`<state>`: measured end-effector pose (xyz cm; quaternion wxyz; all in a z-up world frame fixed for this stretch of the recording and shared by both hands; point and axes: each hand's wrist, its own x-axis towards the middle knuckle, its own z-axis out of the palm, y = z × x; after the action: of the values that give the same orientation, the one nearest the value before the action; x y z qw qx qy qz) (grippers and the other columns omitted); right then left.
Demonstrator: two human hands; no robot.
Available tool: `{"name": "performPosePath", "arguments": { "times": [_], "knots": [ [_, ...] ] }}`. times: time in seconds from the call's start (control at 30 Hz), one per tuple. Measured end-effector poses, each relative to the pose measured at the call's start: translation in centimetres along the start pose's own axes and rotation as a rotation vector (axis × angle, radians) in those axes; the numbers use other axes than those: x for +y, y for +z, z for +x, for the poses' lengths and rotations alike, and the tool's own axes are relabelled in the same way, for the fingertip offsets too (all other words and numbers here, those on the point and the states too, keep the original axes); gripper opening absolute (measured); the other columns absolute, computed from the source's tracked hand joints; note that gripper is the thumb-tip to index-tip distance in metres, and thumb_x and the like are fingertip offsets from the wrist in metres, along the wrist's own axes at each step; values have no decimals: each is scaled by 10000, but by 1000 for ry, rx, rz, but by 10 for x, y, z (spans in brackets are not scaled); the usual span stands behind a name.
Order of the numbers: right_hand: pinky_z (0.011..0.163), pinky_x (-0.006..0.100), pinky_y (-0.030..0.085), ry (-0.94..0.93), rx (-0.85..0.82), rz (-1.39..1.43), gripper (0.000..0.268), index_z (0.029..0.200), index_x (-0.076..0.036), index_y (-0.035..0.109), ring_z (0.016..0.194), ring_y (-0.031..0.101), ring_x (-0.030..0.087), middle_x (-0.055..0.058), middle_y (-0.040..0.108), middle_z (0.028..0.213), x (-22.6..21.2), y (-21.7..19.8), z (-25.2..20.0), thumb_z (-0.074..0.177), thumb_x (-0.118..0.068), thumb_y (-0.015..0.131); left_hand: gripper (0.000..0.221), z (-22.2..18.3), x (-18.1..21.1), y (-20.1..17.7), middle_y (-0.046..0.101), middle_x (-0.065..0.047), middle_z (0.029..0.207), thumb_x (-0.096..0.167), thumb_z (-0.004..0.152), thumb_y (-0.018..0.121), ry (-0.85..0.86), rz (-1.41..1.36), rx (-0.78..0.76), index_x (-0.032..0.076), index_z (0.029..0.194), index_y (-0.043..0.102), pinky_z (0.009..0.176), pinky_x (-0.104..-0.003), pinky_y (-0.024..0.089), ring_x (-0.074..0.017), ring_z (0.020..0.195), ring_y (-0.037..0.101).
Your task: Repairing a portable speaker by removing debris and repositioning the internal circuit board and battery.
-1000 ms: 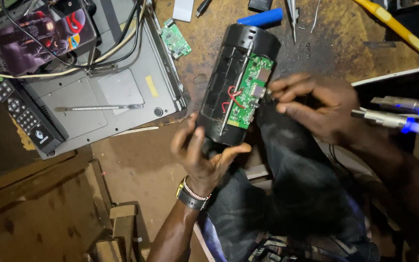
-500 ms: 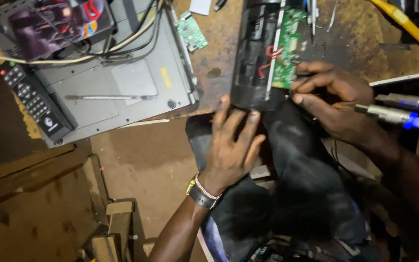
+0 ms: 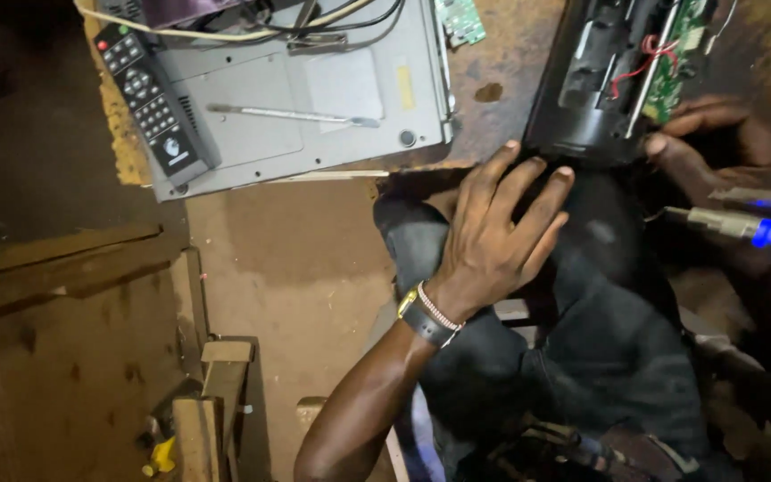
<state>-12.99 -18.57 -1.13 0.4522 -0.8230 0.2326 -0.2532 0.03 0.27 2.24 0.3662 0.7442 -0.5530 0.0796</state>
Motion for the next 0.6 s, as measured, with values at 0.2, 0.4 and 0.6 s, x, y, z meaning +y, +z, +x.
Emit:
{"name": "performPosePath", "arguments": {
  "times": [0.2, 0.4, 0.6],
  "knots": [
    [760, 220, 469, 138, 104, 65, 147, 1044, -1, 505, 835, 557, 149, 116, 566, 1014, -24, 12, -5, 1005, -9, 647, 237, 1, -14, -18, 525, -97, 1031, 177, 862, 553, -164, -42, 135, 58, 1067, 545, 872, -421, 412, -272, 983, 497],
    [711, 226, 383, 265, 139, -47, 131, 892, -64, 512, 792, 506, 115, 40, 539, 865, -61, 24, -28, 963, -75, 623, 269, -10, -52, -37, 482, -143, 1182, 152, 902, 477, -329, 269, 369, 31, 1139, 515, 1027, -485, 356, -352, 1194, 378],
    [856, 336, 420, -35, 283, -35, 155, 926, 44, 523, 914, 519, 255, 168, 517, 941, -57, 57, -37, 991, 13, 660, 366, -19, -79, -39, 473, -136, 1238, 282, 928, 374, -346, 413, 189, 42, 1174, 502, 990, -489, 355, -331, 1233, 357]
  ]
}}
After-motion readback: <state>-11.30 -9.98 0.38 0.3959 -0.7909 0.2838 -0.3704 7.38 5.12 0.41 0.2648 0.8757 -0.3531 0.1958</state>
